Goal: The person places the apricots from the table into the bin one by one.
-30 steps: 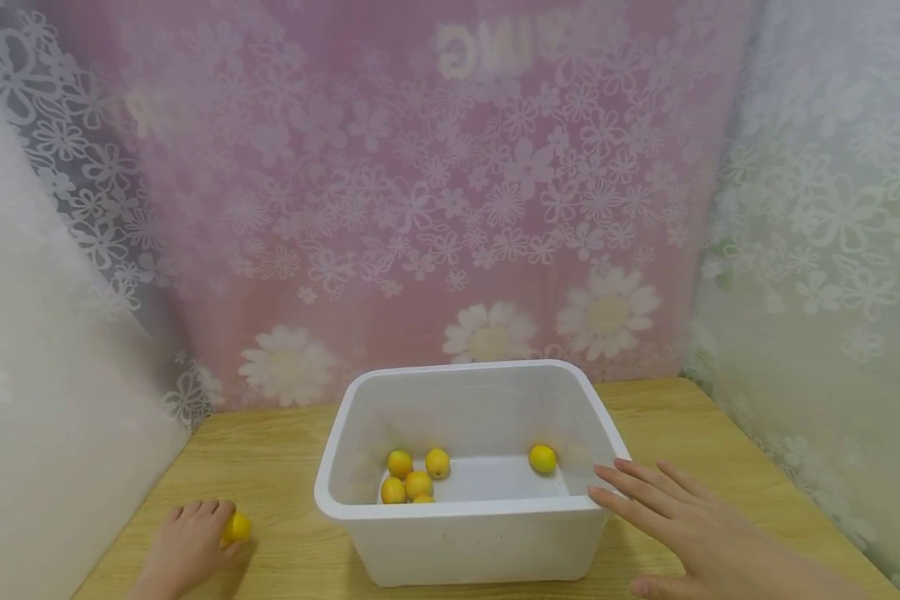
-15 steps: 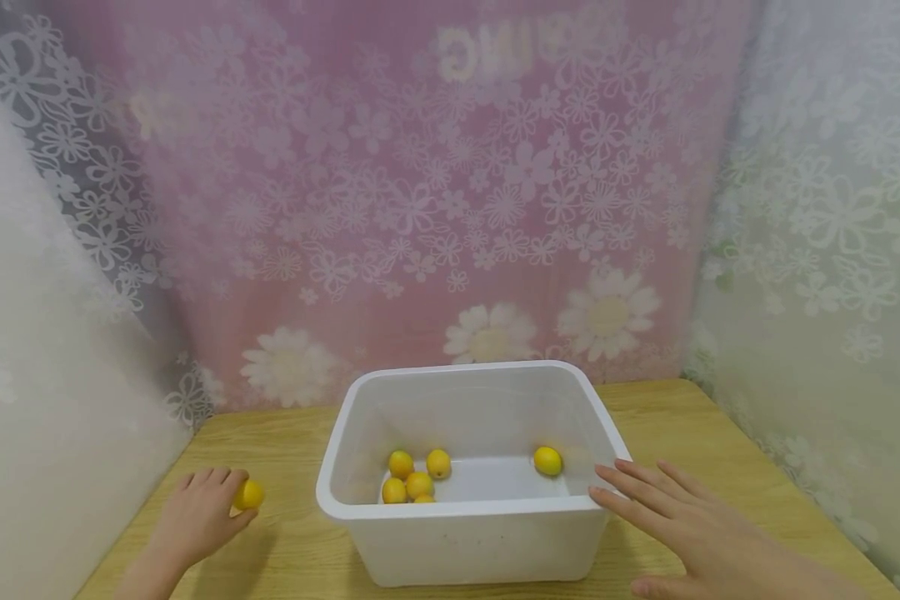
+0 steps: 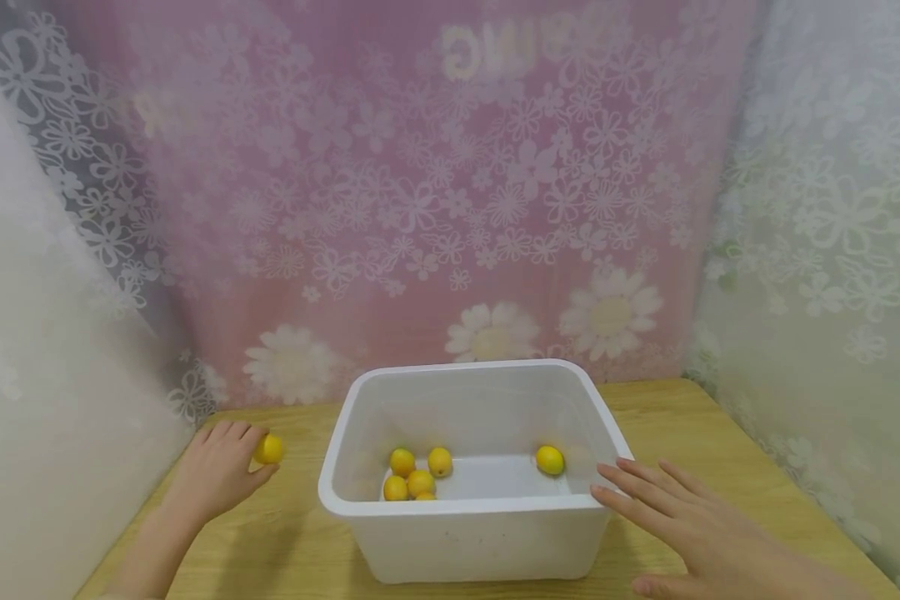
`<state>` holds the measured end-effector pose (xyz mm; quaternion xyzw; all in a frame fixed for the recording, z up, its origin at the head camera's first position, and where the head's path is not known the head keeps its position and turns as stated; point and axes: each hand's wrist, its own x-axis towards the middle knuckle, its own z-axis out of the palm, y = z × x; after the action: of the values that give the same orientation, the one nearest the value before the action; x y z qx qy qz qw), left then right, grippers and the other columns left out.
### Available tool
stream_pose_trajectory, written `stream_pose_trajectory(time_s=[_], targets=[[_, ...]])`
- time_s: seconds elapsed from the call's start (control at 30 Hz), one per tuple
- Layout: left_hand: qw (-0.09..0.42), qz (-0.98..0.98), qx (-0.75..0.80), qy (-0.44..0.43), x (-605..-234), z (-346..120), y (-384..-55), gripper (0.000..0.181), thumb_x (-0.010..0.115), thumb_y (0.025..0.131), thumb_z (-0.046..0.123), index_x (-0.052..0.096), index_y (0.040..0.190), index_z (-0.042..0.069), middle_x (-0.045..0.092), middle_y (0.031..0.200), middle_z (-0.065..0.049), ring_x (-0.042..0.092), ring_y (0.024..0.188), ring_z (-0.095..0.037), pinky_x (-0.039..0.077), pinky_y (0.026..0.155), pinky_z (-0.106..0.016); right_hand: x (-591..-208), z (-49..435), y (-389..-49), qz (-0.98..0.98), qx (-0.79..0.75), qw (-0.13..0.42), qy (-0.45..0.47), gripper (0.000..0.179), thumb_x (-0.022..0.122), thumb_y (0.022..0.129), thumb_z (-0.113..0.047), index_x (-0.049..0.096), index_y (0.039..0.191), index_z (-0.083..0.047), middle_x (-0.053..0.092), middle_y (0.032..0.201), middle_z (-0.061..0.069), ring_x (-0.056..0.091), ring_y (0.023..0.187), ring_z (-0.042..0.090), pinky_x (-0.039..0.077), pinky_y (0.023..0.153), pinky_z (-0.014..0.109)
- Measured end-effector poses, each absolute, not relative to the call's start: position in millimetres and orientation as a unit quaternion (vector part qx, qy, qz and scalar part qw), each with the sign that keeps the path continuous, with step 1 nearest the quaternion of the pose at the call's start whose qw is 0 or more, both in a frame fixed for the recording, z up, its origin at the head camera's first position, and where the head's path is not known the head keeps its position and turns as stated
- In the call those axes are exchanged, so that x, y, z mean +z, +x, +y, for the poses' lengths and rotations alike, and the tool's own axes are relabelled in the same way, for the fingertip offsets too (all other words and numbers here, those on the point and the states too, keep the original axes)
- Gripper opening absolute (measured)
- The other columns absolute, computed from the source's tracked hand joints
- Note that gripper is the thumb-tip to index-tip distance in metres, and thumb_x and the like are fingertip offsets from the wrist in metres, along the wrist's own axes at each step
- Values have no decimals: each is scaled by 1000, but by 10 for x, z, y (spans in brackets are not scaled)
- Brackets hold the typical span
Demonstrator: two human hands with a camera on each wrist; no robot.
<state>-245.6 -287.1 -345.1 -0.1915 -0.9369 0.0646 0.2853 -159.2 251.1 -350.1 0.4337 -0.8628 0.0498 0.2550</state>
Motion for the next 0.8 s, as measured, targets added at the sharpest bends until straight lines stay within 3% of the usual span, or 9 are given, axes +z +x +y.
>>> stream_pose_trajectory(time_s=[0.17,0.37,0.63,0.8], targets=[[288,-932,65,-208,-3269,-2727,-2497,45,79,69,34,63,98,3,63,93,-12,57,89,-34,44,81,-51,-3503,2510,-1582,-868,46,251,427,84,70,76,-50,37,144,-15,38,147,5,9,142,10,-5,111,17],[310,-918,68,-239,-3072,-2521,-2534,43,78,70,30,63,100,4,62,90,-9,57,86,-31,45,79,-47,-3511,2508,-1569,-876,49,243,414,82,70,76,-49,38,144,-17,38,147,3,7,142,7,-6,110,16],[302,-913,63,-267,-2874,-2248,-2626,34,76,73,31,60,93,8,58,83,-6,56,83,-29,43,75,-44,-3514,2529,-1620,-859,49,252,442,83,71,76,-48,38,143,-11,37,147,6,9,142,10,-5,112,19],[300,-908,75,-283,-2772,-2099,-2707,33,75,74,32,60,93,9,59,84,-6,56,84,-29,43,81,-44,-3516,2523,-1627,-859,56,247,445,83,72,76,-46,37,144,-11,39,146,8,9,142,9,-4,111,18]])
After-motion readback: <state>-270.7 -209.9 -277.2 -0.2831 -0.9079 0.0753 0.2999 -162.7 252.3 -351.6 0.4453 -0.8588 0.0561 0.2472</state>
